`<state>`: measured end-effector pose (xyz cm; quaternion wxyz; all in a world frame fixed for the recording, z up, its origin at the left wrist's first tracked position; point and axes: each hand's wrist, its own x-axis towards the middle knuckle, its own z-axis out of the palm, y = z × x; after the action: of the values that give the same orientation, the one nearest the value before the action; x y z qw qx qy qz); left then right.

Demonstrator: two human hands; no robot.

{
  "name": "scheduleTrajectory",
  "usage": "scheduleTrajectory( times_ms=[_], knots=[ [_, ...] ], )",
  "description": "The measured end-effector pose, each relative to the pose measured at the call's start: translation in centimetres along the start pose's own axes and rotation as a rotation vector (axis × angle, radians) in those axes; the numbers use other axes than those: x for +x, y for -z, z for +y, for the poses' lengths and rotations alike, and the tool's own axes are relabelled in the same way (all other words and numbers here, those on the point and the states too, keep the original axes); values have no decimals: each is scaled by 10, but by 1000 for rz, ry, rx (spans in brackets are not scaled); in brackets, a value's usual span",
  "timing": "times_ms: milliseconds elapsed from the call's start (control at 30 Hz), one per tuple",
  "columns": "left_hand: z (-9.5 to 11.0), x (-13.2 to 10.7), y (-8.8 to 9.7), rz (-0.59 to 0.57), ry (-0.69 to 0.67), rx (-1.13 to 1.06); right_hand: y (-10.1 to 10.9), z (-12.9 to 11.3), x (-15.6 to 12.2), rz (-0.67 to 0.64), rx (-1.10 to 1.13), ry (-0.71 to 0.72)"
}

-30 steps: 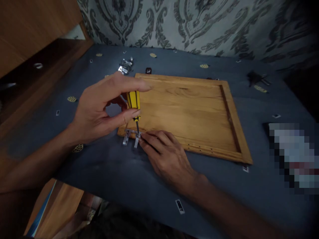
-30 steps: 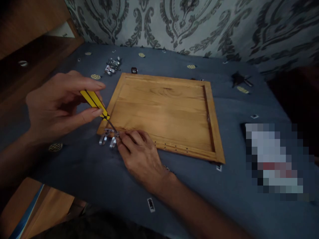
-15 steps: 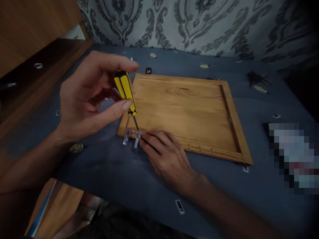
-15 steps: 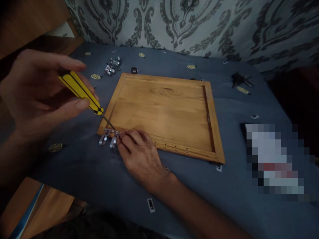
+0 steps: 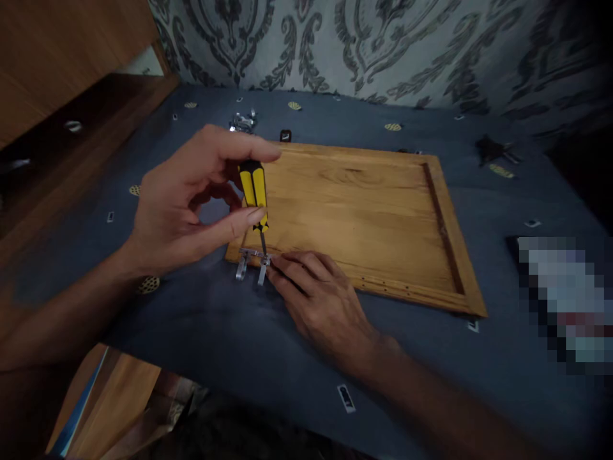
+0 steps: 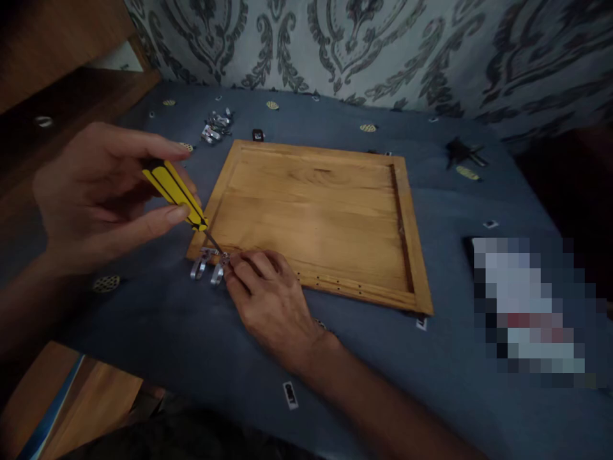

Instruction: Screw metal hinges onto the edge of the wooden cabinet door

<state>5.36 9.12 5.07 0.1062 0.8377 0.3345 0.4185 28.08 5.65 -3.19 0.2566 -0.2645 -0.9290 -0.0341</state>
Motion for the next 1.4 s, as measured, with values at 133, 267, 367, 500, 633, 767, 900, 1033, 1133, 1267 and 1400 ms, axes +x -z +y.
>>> scheduleTrajectory(
  times_ms=[133,267,367,500,633,767,900,1033,1133,1267,1400],
  knots=[
    [1,0,-1,10,17,18,0,0,0,-5,-11,-3],
    [1,0,-1,12,-2,25,-1,0,0,0,-1,-6],
    [0,0,-1,18,-10,8,0,0,0,3,7,-2],
    [-1,0,-2,20,-9,-15,1,0,1,28,-9,9],
    [-3,-2,-2,9,-16,-31,1,0,2,34,-17,11],
    [-5,-2,-2,1,-40,-20,-1,0,0,25,-8,0],
    [-5,-1,-4,14,-72,20,-2,0,-1,28,-1,4],
    [-4,0,-5,56,-92,35,-1,-1,0,33,-10,-3],
    [-1,0,-5,42,-42,25,0,-1,1,33,-13,3],
    [4,0,-3,2,30,-23,-1,0,0,14,18,-5],
    [5,-1,0,73,74,-57,0,0,0,1,16,2]
  ],
)
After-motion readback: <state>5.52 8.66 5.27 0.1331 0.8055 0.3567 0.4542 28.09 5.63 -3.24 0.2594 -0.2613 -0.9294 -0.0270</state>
